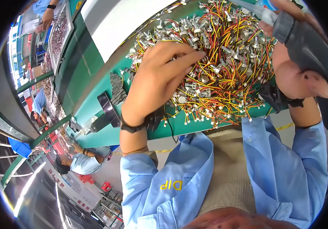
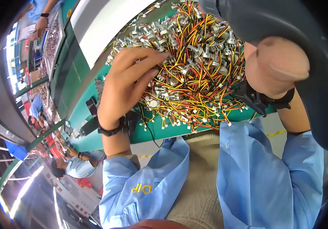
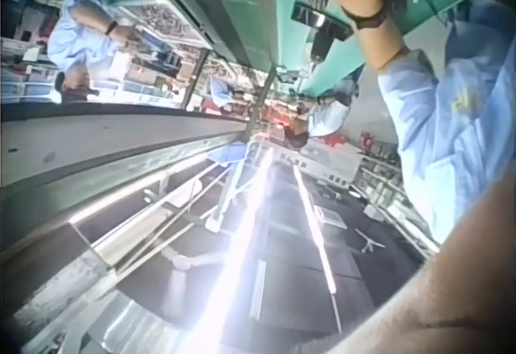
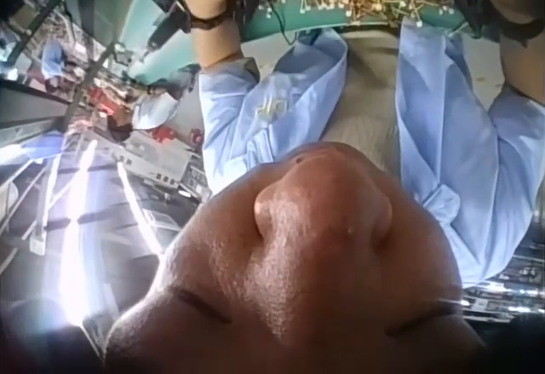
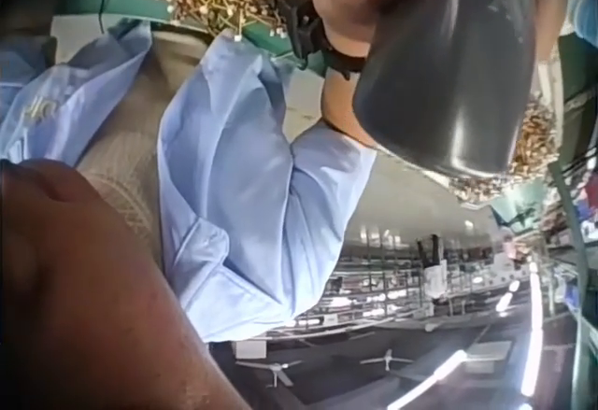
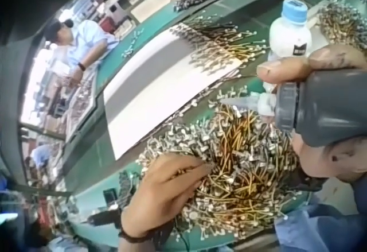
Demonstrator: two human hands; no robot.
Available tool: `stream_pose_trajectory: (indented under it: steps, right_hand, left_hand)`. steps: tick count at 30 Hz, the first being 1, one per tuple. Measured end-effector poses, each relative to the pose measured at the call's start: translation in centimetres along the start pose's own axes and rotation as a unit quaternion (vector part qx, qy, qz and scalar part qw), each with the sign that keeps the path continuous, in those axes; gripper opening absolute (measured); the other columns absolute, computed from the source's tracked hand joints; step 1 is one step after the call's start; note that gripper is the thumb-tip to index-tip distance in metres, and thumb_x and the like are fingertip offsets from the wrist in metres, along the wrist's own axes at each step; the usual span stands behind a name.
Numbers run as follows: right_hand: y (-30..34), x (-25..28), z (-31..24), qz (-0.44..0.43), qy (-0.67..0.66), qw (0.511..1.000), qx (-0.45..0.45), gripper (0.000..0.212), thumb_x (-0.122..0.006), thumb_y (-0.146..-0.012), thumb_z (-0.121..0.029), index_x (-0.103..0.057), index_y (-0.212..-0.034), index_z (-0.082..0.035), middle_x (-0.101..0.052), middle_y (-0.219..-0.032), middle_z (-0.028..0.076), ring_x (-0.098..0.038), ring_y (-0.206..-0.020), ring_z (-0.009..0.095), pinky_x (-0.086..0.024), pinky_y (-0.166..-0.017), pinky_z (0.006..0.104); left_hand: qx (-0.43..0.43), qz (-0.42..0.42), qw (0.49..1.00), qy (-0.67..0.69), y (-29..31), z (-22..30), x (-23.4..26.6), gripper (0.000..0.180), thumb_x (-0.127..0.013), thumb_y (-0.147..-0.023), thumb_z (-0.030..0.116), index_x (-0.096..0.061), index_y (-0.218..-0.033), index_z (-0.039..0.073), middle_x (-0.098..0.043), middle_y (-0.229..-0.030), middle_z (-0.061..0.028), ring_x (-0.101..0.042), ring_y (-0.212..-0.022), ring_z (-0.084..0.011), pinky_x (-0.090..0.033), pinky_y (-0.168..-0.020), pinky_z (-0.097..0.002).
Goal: The person picks up a wired component from a pile, applies liquid from a squeeze bottle to it, and places it onto a white sheet. This process is repeated for additional wired components, one at a time.
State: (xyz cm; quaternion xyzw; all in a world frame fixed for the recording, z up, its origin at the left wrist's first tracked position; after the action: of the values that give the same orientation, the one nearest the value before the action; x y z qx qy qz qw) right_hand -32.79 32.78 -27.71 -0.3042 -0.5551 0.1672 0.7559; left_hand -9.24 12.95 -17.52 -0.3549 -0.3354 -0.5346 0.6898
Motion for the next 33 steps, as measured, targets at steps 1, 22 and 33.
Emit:
stream_pose_trajectory:
  steps: [1, 22, 33]
  right_hand:
    - [1.5, -1.1, -0.4, 0.000, 0.003, 1.000, -0.001, 0.058, -0.069, -0.079, -0.029, -0.045, -0.125, -0.004, -0.063, -0.101, 0.013, -0.061, -0.090, 0.027, -0.046, -0.088, 0.0388]
    - [2.1, -0.9, 0.8, -0.288, -0.345, 0.874, -0.183, 0.040, -0.054, -0.087, -0.020, -0.045, -0.122, -0.002, -0.055, -0.114, 0.011, -0.051, -0.110, 0.022, -0.039, -0.098, 0.0340]
    - [-5.8, 2.7, -1.1, -0.187, -0.682, 0.678, -0.200, 0.047, -0.067, -0.080, -0.021, -0.044, -0.115, 0.001, -0.056, -0.105, 0.015, -0.057, -0.104, 0.027, -0.048, -0.090, 0.0398]
  left_hand:
    - [-0.048, 0.003, 0.998, -0.026, -0.5, -0.1, -0.2, 0.023, -0.066, -0.073, -0.001, -0.066, -0.095, 0.002, -0.063, -0.093, -0.0105, -0.059, -0.089, -0.0248, -0.046, -0.079, -0.0333]
    - [0.099, 0.008, 0.783, 0.614, 0.1, -3.1, -1.8, 0.024, -0.061, -0.085, 0.003, -0.058, -0.108, -0.003, -0.063, -0.104, -0.0143, -0.061, -0.091, -0.0177, -0.051, -0.079, -0.0265]
    - [0.100, 0.059, 0.765, 0.634, -0.4, -2.0, -2.7, 0.033, -0.062, -0.080, -0.008, -0.054, -0.111, -0.004, -0.061, -0.105, -0.0135, -0.059, -0.100, -0.0181, -0.049, -0.085, -0.0282]
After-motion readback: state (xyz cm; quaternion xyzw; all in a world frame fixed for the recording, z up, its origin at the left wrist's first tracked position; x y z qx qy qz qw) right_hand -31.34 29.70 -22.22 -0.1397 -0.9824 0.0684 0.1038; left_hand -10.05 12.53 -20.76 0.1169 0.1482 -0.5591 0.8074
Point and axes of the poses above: each hand's wrist, its own y-axis away from the middle knuckle, its own x-axis out of the back of the hand, z = x × y, the point moved 2 cm from there along -y, towards the middle knuckle
